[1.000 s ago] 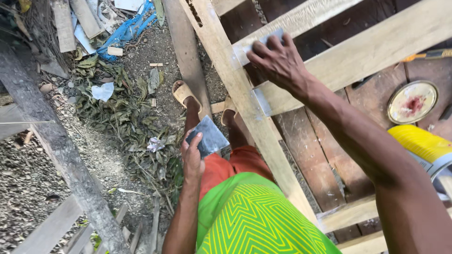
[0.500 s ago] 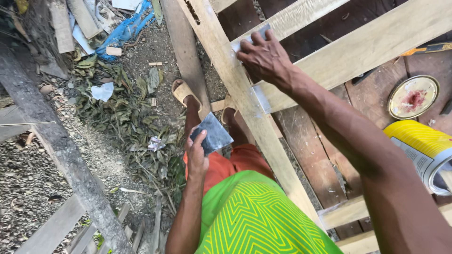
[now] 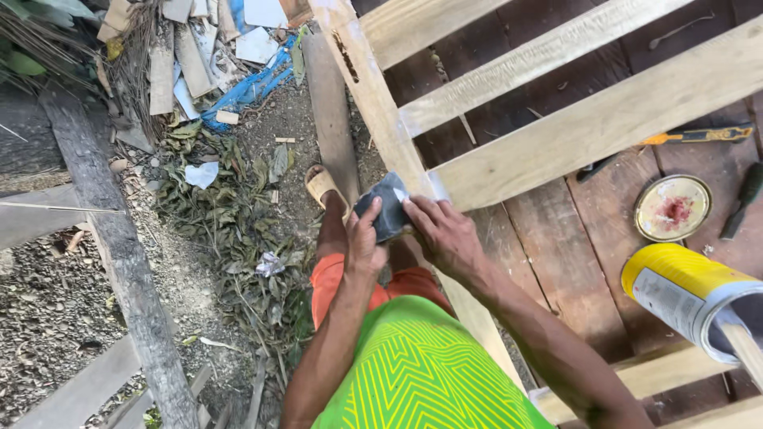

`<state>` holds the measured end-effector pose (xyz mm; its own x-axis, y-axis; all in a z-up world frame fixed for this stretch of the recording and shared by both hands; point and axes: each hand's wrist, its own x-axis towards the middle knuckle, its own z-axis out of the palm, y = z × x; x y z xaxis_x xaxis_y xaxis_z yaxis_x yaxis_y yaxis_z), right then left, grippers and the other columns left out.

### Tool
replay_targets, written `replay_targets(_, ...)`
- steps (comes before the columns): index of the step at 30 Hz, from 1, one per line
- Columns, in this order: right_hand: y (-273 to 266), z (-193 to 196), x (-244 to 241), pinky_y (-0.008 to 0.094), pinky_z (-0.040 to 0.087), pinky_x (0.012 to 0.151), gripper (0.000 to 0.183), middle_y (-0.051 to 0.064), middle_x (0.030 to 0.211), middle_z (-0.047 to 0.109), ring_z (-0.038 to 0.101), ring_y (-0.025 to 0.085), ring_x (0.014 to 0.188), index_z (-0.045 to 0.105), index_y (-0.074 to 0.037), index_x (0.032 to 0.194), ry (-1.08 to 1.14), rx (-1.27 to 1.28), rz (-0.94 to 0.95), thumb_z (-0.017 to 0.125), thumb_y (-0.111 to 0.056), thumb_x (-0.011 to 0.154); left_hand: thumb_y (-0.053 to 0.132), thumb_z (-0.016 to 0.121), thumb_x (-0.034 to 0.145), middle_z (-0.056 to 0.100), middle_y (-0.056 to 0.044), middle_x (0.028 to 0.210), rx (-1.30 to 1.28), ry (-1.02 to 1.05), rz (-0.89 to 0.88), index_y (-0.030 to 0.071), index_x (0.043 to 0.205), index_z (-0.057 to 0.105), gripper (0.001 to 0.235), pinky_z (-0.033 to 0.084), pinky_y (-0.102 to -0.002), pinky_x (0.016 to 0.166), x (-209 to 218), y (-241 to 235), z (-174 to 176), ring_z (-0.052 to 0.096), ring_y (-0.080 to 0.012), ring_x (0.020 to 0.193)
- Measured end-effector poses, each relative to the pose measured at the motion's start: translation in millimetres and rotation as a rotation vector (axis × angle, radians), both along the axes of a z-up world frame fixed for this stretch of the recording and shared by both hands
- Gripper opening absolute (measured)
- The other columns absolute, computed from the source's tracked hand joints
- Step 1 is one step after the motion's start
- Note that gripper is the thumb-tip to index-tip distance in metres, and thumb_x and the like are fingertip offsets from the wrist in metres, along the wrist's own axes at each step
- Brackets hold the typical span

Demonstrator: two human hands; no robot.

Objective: The person sands a wooden frame using two sanding blocks, moving them back and forth along the edges and surfaces. The person shifts position to reach different sections of the frame while continuing to sand.

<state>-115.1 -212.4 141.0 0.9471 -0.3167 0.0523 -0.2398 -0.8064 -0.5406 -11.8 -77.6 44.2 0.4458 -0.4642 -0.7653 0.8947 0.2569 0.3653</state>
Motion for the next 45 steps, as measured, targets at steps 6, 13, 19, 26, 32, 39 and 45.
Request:
replay_targets(6, -29.2, -3.6, -67.8, 0.037, 0.057, 0.067, 0.04, 0.011, 0.115, 0.073, 0.069, 0.029, 0.09, 0.066, -0.004, 0.124, 0.132, -0.006, 0.357, 0.069, -0.027, 0.091, 0.012, 0.067, 0.095, 0.072, -0.005, 0.108, -0.078, -0.062, 0.013, 0.005, 0.119, 0.064, 0.025, 0.06, -0.034, 0.087, -2.5, 7.6, 38.0, 0.072, -0.0172, 0.096)
replay_targets(13, -15.5, 4.5, -116.2, 0.029, 0.059, 0.067, 0.028, 0.005, 0.093, 0.069, 0.066, 0.011, 0.076, 0.068, -0.005, 0.106, -0.241, 1.156, -0.752, 0.074, -0.029, 0.094, 0.012, 0.068, 0.099, 0.074, -0.008, 0.107, -0.245, -0.052, -0.213, -0.003, 0.124, 0.065, 0.03, 0.058, -0.033, 0.087, -20.8, -0.1, 97.4, 0.072, -0.0186, 0.094)
replay_targets(19, 27.8, -24.9, -115.7, 0.024, 0.045, 0.056, 0.041, -0.004, 0.076, 0.06, 0.055, 0.006, 0.067, 0.063, -0.007, 0.087, -0.251, 1.463, -0.45, 0.089, -0.038, 0.078, 0.013, 0.069, 0.09, 0.074, -0.005, 0.101, -0.236, 0.17, -0.325, 0.002, 0.128, 0.062, 0.04, 0.058, -0.031, 0.083, -53.0, 3.3, 139.9, 0.072, -0.0159, 0.087)
replay_targets(26, 58.7, -14.6, -129.1, 0.029, 0.041, 0.044, 0.047, 0.0, 0.063, 0.057, 0.051, 0.012, 0.05, 0.055, -0.015, 0.079, -0.462, 1.836, -0.974, 0.094, -0.038, 0.066, 0.016, 0.073, 0.1, 0.07, -0.01, 0.103, -0.339, 0.022, -0.424, -0.002, 0.132, 0.059, 0.039, 0.058, -0.036, 0.074, -38.2, 22.9, 140.9, 0.068, -0.0201, 0.081)
replay_targets(32, 64.3, -28.8, -142.1, 0.029, 0.046, 0.063, 0.031, 0.001, 0.08, 0.058, 0.054, 0.008, 0.076, 0.063, -0.006, 0.087, -0.123, 1.109, -0.46, 0.089, -0.021, 0.081, 0.018, 0.07, 0.091, 0.072, -0.005, 0.104, -0.12, -0.066, -0.289, 0.005, 0.121, 0.064, 0.032, 0.056, -0.034, 0.087, -40.7, 1.3, 146.7, 0.071, -0.0173, 0.091)
replay_targets(39, 75.4, 23.0, -139.1, 0.03, 0.058, 0.066, 0.026, 0.001, 0.083, 0.067, 0.064, 0.01, 0.071, 0.064, -0.008, 0.096, -0.613, 1.535, -1.175, 0.082, -0.005, 0.078, 0.021, 0.071, 0.109, 0.063, -0.002, 0.095, 0.162, -0.591, -0.257, -0.001, 0.102, 0.066, 0.024, 0.044, -0.031, 0.074, -49.5, 6.0, 105.3, 0.054, -0.012, 0.082)
replay_targets(45, 69.9, 38.3, -103.1, 0.026, 0.056, 0.068, 0.019, 0.002, 0.085, 0.069, 0.063, 0.008, 0.072, 0.067, -0.002, 0.097, -0.668, 1.337, -1.27, 0.081, -0.005, 0.085, 0.022, 0.064, 0.104, 0.063, 0.002, 0.095, 0.032, -0.617, -0.315, 0.004, 0.105, 0.064, 0.018, 0.046, -0.027, 0.081, -65.3, -8.4, 139.5, 0.055, -0.0088, 0.085)
